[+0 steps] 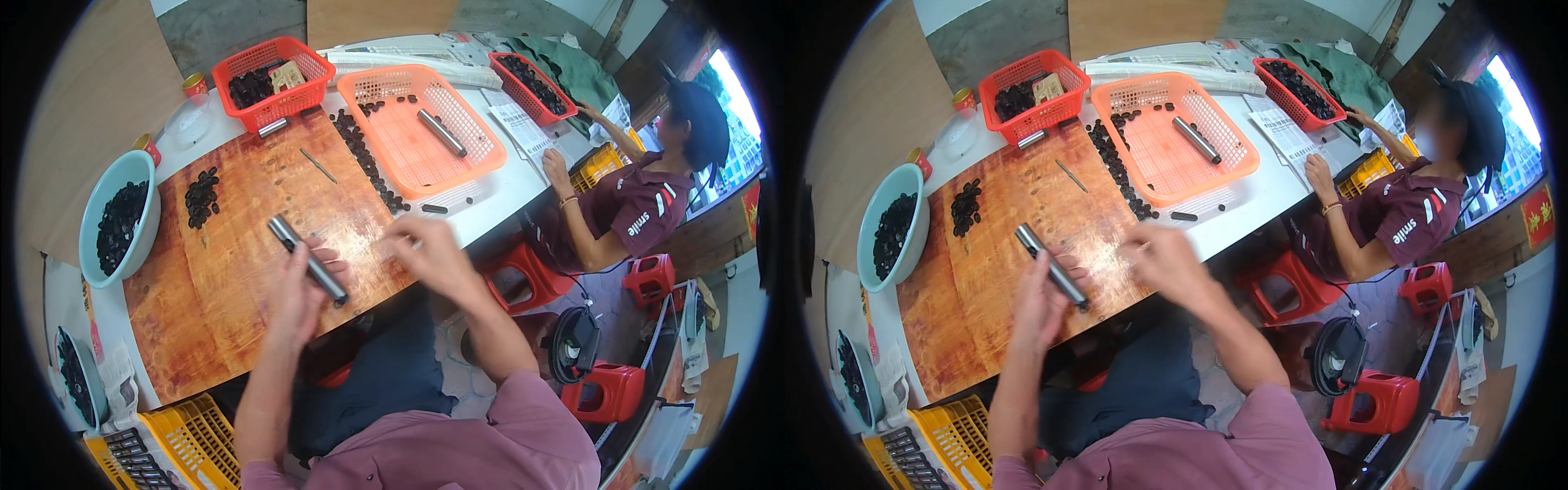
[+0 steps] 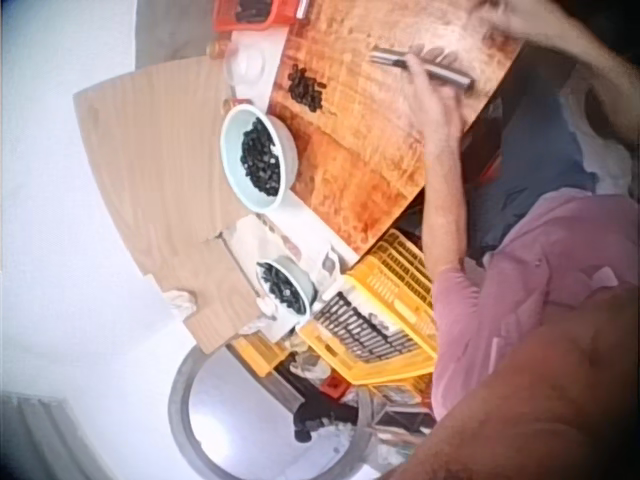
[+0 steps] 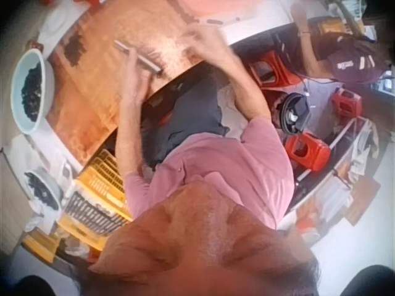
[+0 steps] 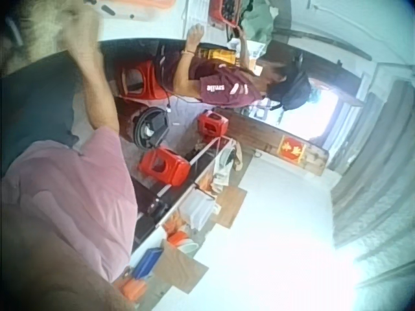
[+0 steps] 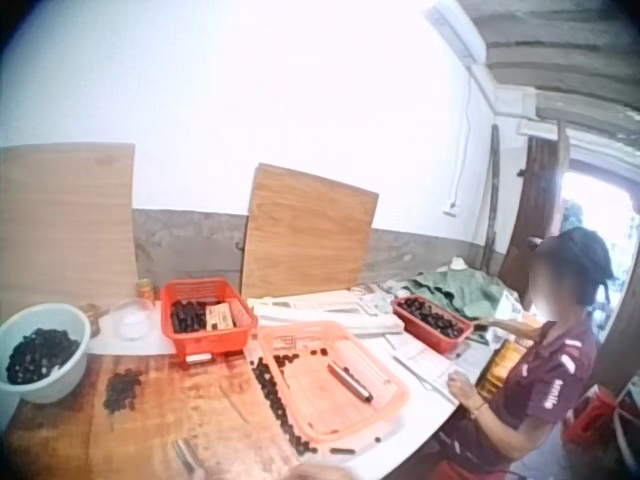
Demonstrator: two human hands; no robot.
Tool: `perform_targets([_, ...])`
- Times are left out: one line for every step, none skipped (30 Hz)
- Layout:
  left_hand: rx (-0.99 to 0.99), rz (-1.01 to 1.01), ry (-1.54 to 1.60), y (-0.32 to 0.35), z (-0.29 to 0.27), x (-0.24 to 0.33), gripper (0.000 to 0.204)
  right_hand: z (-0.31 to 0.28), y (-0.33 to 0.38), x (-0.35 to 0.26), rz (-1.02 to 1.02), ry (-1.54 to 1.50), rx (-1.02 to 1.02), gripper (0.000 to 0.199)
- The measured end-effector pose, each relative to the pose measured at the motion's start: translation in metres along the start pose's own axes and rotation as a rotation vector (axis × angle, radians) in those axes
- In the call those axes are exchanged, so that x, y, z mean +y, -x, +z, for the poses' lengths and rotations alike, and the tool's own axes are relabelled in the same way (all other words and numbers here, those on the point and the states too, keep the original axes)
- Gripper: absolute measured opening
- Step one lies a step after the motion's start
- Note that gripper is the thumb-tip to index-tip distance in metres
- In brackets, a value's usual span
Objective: The person inserts small black cylindrical pieces into a metal tube using a thin metal rod. They repeatedly place the filled tube into a yellow basket and continue the process with additional pieces from a bowl on the table.
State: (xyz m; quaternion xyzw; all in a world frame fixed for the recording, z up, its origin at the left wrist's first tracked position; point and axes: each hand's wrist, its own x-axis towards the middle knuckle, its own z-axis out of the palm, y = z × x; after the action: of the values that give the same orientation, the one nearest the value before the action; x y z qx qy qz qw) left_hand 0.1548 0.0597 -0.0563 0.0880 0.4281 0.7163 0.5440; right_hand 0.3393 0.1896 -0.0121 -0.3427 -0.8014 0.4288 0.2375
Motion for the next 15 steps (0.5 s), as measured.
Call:
perform_targets([0.016,-0.001,-0.073,0.000,-0.007,0.014,0.038,-0.016,-0.002,0.027,-0.038,0.209,0.189,0.016])
perform_targets([0.003,0.004,-0.115,-0.005,-0.023,0.025,0.040,-0.035,-0.007,0.057,-0.008,0.459,0.336,0.016])
perform_targets([-0.006,0.014,-0.157,-0.010,-0.041,0.038,0.041,-0.054,-0.012,0.075,0.030,0.558,0.418,0.016])
perform_targets([0.004,0.016,-0.167,-0.017,-0.057,0.049,0.043,-0.071,-0.015,0.094,0.020,0.646,0.497,0.017])
perform_targets([0.019,0.020,-0.176,-0.021,-0.071,0.059,0.045,-0.083,-0.018,0.107,0.044,0.707,0.505,0.020])
perform_targets([0.013,0.054,-0.227,-0.025,-0.081,0.068,0.044,-0.091,-0.021,0.115,0.098,0.741,0.483,0.020])
perform_targets([0.000,0.073,-0.203,-0.027,-0.090,0.073,0.045,-0.096,-0.023,0.120,0.153,0.775,0.461,0.020])
perform_targets([-0.012,0.076,-0.149,-0.029,-0.097,0.074,0.044,-0.095,-0.025,0.122,0.185,0.757,0.417,0.020])
perform_targets([-0.025,0.079,-0.096,-0.030,-0.102,0.074,0.044,-0.095,-0.028,0.122,0.217,0.739,0.373,0.019])
perform_targets([-0.033,0.094,-0.066,-0.030,-0.105,0.073,0.044,-0.094,-0.030,0.124,0.250,0.721,0.330,0.019])
perform_targets([-0.038,0.106,-0.033,-0.030,-0.107,0.072,0.043,-0.093,-0.031,0.129,0.221,0.740,0.338,0.018])
perform_targets([-0.043,0.119,0.000,-0.030,-0.108,0.071,0.043,-0.091,-0.032,0.136,0.193,0.758,0.346,0.018])
perform_targets([-0.050,0.118,0.002,-0.030,-0.108,0.070,0.042,-0.091,-0.031,0.140,0.163,0.777,0.354,0.017])
perform_targets([-0.055,0.120,0.001,-0.030,-0.106,0.071,0.041,-0.090,-0.031,0.139,0.178,0.750,0.355,0.017])
perform_targets([-0.060,0.123,0.001,-0.031,-0.106,0.072,0.040,-0.090,-0.030,0.138,0.193,0.723,0.356,0.017])
